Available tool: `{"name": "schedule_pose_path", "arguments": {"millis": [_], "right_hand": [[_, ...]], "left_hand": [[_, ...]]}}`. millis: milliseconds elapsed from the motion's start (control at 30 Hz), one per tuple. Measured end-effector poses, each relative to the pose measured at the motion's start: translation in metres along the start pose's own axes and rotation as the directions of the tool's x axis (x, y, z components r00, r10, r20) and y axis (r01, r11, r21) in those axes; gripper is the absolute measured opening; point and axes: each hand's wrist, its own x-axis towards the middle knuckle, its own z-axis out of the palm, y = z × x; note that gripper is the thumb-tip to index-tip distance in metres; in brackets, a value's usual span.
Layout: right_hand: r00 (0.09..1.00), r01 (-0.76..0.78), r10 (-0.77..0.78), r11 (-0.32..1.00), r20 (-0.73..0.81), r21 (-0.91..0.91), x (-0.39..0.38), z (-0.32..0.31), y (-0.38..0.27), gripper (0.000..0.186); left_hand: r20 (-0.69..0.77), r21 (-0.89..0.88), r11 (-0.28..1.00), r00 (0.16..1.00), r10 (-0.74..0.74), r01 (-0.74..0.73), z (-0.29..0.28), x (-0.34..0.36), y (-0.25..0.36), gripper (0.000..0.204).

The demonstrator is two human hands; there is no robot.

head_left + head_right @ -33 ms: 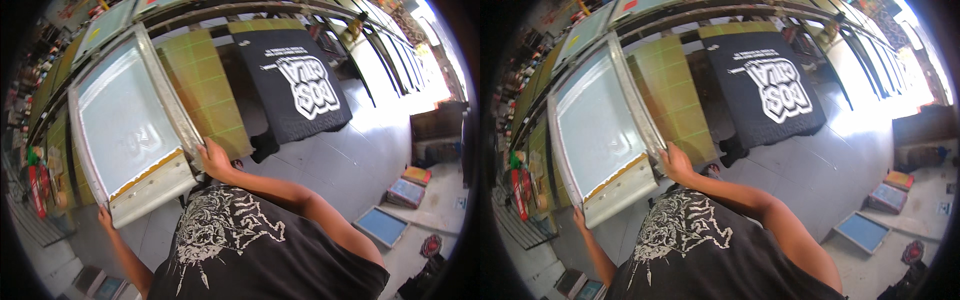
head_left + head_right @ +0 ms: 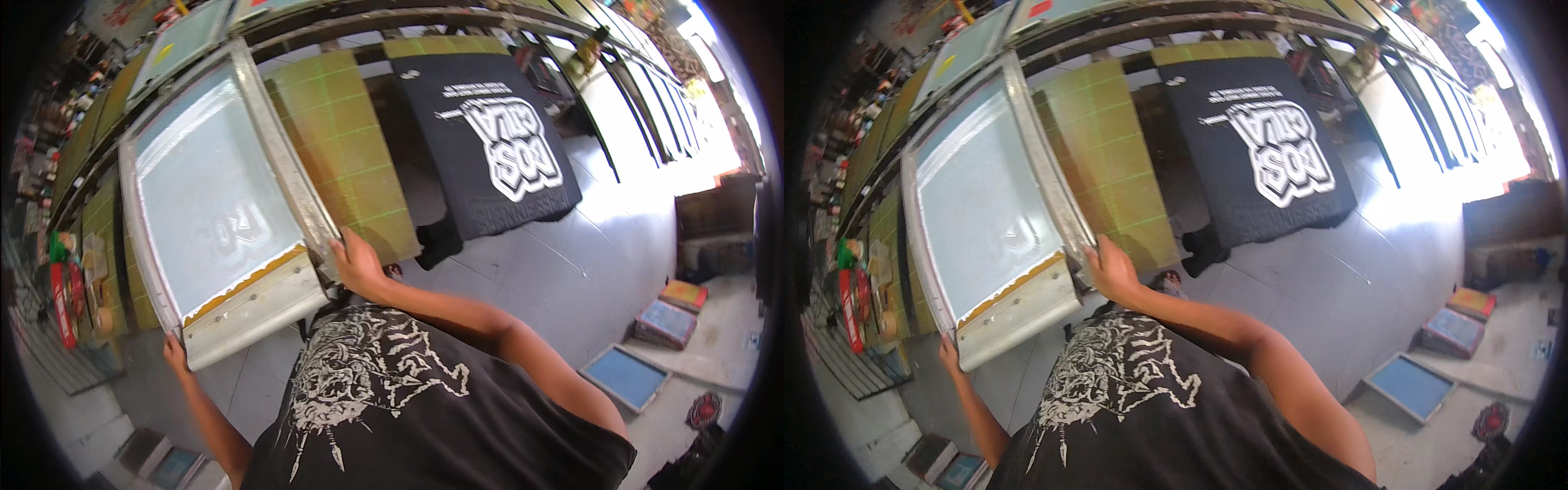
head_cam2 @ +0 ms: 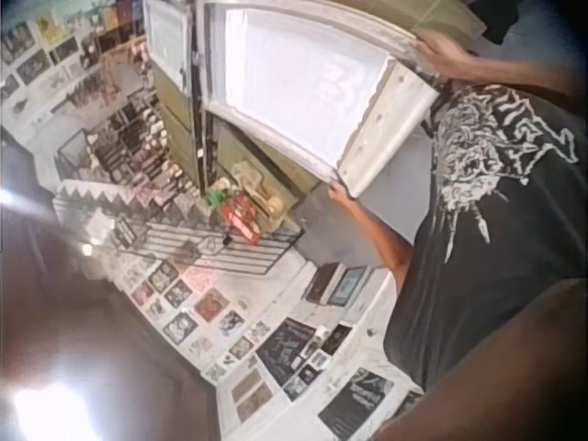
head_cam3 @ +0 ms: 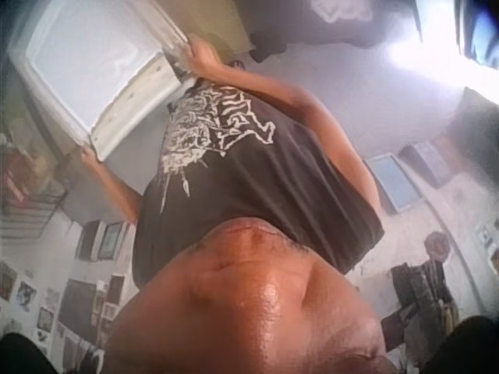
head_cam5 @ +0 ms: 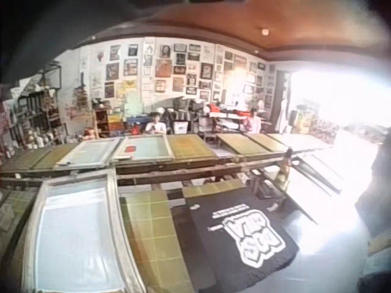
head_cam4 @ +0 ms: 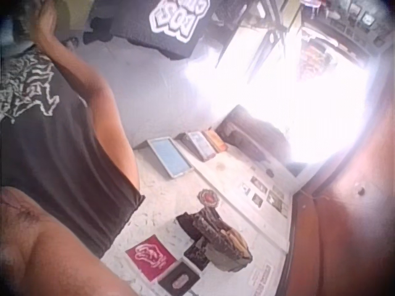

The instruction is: The person performs screen printing on a black shirt by lowering a screen onto it and using a squeegee to spread white ink, then uses a heat gun to dry the printed design.

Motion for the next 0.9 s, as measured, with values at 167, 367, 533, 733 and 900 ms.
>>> {"name": "schedule_pose_path", "arguments": {"millis": [167, 367, 533, 733, 900], "right_hand": [[0.998, 0.029, -0.025, 0.998, -0.061, 0.061, -0.004, 0.036, 0.011, 0.033], [0.997, -0.015, 0.015, 1.0, -0.071, -0.011, -0.015, 0.076, -0.016, 0.032], [0.99, -0.009, 0.007, 1.0, -0.142, -0.015, -0.032, 0.141, -0.031, 0.032], [0.989, -0.076, 0.072, 0.997, -0.13, -0.025, -0.039, 0.202, -0.066, 0.031], [0.984, -0.022, 0.02, 1.0, -0.175, -0.009, -0.032, 0.242, -0.074, 0.034]], "left_hand": [[0.0, 0.069, 0.995, 0.997, 0.077, -0.077, -0.007, 0.017, -0.014, 0.048], [-0.001, 0.01, 0.998, 0.998, 0.059, -0.059, -0.01, 0.039, 0.012, 0.05], [0.058, 0.081, 0.995, 0.997, 0.055, -0.06, -0.047, 0.099, -0.002, 0.053], [0.076, 0.025, 0.984, 0.982, 0.175, -0.177, -0.08, 0.154, -0.021, 0.052], [0.094, 0.04, 0.988, 0.985, 0.146, -0.15, -0.1, 0.199, -0.041, 0.053]]}}
